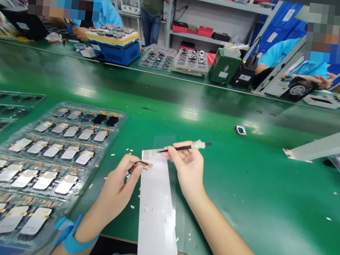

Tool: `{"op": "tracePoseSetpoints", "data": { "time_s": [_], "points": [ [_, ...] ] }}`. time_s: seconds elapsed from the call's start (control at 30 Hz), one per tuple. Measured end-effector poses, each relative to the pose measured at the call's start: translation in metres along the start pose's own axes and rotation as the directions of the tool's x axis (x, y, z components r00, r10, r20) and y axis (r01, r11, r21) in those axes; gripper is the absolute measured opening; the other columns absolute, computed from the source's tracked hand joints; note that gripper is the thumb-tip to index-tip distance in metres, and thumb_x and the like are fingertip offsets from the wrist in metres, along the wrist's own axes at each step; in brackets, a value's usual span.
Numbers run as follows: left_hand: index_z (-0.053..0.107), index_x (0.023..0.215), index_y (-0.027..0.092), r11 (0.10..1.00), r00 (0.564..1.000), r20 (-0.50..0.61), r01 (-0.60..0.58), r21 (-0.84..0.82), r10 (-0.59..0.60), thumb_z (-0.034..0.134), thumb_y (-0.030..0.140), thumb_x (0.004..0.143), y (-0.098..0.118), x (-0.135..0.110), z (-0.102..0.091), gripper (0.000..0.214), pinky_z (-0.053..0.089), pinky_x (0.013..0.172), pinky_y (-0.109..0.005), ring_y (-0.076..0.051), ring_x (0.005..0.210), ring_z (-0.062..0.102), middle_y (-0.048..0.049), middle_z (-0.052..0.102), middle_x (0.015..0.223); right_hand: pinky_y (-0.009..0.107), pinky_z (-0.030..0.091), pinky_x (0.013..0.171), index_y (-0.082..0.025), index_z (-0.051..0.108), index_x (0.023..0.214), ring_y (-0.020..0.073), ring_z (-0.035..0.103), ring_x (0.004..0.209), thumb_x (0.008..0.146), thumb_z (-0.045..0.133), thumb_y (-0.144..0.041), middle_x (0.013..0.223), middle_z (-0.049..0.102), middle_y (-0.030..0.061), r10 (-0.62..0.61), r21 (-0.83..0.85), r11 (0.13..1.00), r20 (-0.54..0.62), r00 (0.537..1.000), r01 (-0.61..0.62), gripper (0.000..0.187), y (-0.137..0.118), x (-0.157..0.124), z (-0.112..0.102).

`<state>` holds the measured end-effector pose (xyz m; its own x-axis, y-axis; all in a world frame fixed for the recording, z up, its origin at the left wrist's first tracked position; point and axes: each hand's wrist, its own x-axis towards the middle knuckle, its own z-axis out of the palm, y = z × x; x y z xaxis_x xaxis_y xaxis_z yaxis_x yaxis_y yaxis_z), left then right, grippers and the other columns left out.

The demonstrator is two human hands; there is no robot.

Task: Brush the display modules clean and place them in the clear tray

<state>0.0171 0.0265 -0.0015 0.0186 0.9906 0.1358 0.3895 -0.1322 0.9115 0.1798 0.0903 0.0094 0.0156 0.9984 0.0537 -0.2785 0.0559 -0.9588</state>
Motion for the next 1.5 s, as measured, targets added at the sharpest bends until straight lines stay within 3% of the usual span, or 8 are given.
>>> {"op": "tracePoseSetpoints", "data": {
  "time_s": [0.07,0.13,0.3,0.73,1.0,1.5],
  "points": [
    [0.048,0.101,0.022,0.962,0.995,-0.047,0.07,-0.264,-0.085,0.042,0.036,0.104,0.007,-0.003,0.002,0.016,0.049,0.067,-0.028,-0.015,0.072,0.062,-0.0039,0.068,0.089,0.024,0.064,0.066,-0.02,0.061,0.084,0.0152,0.076,0.065,0.075,0.083,-0.031,0.075,0.076,0.0005,-0.038,0.027,0.999,-0.042,0.998,0.039,0.026,-0.009,-0.021,0.004],
    [0.045,0.098,0.023,0.869,0.989,-0.01,0.124,-0.479,-0.146,0.043,0.04,0.103,0.015,-0.007,0.006,0.018,0.042,0.054,-0.022,-0.01,0.056,0.052,0.001,0.063,0.08,0.025,0.065,0.063,-0.02,0.062,0.085,0.0163,0.076,0.064,0.079,0.08,-0.027,0.074,0.075,0.0003,-0.079,0.042,0.996,-0.089,0.993,0.083,0.02,-0.012,-0.04,0.011],
    [0.043,0.106,0.024,0.661,0.987,0.117,0.158,-0.734,-0.106,0.035,0.051,0.104,0.025,-0.013,0.019,0.028,0.033,0.052,-0.021,-0.007,0.053,0.041,0.0042,0.056,0.076,0.026,0.066,0.065,-0.022,0.064,0.084,0.0187,0.078,0.074,0.082,0.076,-0.023,0.076,0.071,-0.0016,-0.183,0.012,0.982,-0.166,0.969,0.187,0.012,-0.004,-0.061,0.021],
    [0.043,0.105,0.025,0.596,0.973,0.156,0.227,-0.77,-0.169,0.043,0.048,0.102,0.023,-0.01,0.023,0.023,0.031,0.052,-0.021,-0.008,0.053,0.039,0.0032,0.057,0.077,0.028,0.067,0.07,-0.024,0.061,0.086,0.0174,0.077,0.078,0.085,0.071,-0.021,0.083,0.064,-0.0015,-0.245,-0.047,0.969,-0.226,0.943,0.241,0.011,0.004,-0.066,0.021],
    [0.044,0.106,0.025,0.585,0.984,0.144,0.178,-0.792,-0.103,0.039,0.043,0.105,0.019,-0.01,0.026,0.018,0.034,0.051,-0.02,-0.008,0.054,0.041,0.0037,0.057,0.076,0.027,0.067,0.072,-0.025,0.061,0.089,0.017,0.077,0.08,0.087,0.07,-0.02,0.083,0.067,-0.0017,-0.248,-0.048,0.969,-0.21,0.946,0.243,0.01,0.005,-0.066,0.019],
    [0.044,0.105,0.025,0.574,0.982,0.165,0.189,-0.796,-0.094,0.039,0.043,0.105,0.019,-0.009,0.026,0.019,0.034,0.05,-0.019,-0.006,0.053,0.043,0.0037,0.057,0.077,0.029,0.067,0.071,-0.025,0.059,0.088,0.0176,0.077,0.079,0.087,0.069,-0.021,0.083,0.068,-0.0008,-0.25,-0.072,0.968,-0.205,0.946,0.24,0.011,0.005,-0.065,0.018]
  ]
}}
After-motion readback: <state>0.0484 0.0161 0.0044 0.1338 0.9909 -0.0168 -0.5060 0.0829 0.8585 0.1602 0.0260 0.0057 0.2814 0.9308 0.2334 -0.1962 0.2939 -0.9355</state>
